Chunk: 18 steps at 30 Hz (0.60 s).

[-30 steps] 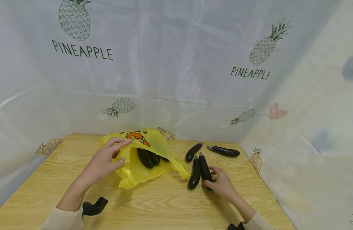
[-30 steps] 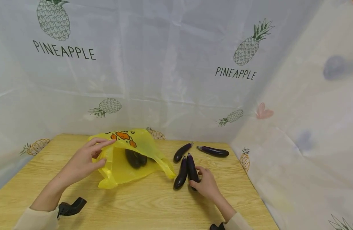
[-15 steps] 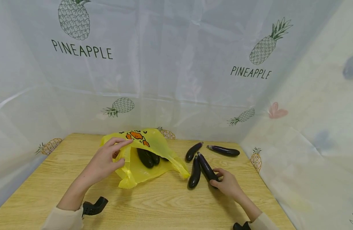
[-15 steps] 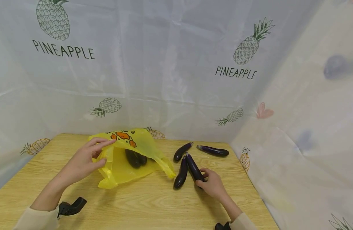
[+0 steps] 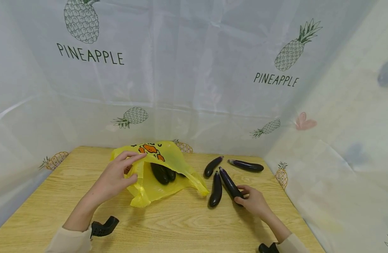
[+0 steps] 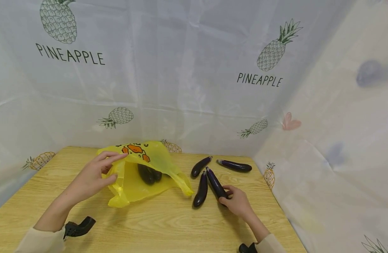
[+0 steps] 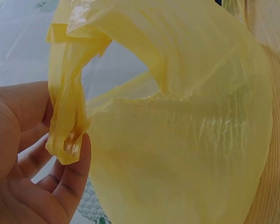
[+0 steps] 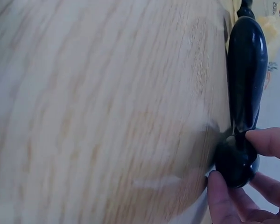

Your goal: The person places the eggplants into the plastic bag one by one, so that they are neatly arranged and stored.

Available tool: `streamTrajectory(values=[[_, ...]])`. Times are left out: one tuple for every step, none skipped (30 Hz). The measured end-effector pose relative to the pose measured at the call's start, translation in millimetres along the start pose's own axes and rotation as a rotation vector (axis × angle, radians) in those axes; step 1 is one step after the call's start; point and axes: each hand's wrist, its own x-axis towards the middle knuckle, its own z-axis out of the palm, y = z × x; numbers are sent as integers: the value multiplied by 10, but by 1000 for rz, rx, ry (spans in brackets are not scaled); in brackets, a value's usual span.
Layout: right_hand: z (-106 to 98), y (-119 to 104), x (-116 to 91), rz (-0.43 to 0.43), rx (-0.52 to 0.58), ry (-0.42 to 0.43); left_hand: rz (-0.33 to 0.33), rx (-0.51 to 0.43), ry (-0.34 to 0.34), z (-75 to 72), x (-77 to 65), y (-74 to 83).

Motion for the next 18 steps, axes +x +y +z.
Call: streamTrajectory(values=[[-4,13,3,-6,-4,0,2,0,1,2,1,1],[-9,22,1,-11,-7,1,3,-1,1,3,2,2],[-12,29,0,-12,-8,5,3,-2,1,4,3,4],[-14,35,-1,-13,-9,11,4,-1,0,5,4,5],[-17,37,-3,-13,-9,15,4,0,-2,5,4,7],[-23,33,-8,-16,-6,17,2,-1,-3,5,5,8],[-30,26,-11,-21,0,20,2,-1,-4,5,5,8],[-37,10,-18,-22,11,20,1,-1,-5,4,6,9],[-45,-9,-22,-25,22,19,-1,-2,-7,4,7,9],[-56,-33,-30,-30,36,15,-2,-1,-7,3,7,9],[-67,-63,-40,-37,47,8,-3,0,-8,3,6,9],[-79,-99,-51,-48,59,-1,-3,1,-8,3,7,8],[-91,-138,-64,-56,72,-10,-4,2,-9,4,7,8],[-103,-181,-79,-62,86,-22,-5,4,-10,5,5,7],[-113,-222,-95,-69,97,-32,-6,5,-10,7,4,6],[-122,-264,-110,-77,108,-43,-4,6,-8,9,3,4],[-128,-306,-124,-89,115,-54,-4,7,-8,11,2,2],[-132,-346,-137,-100,124,-64,-5,6,-8,14,1,0]])
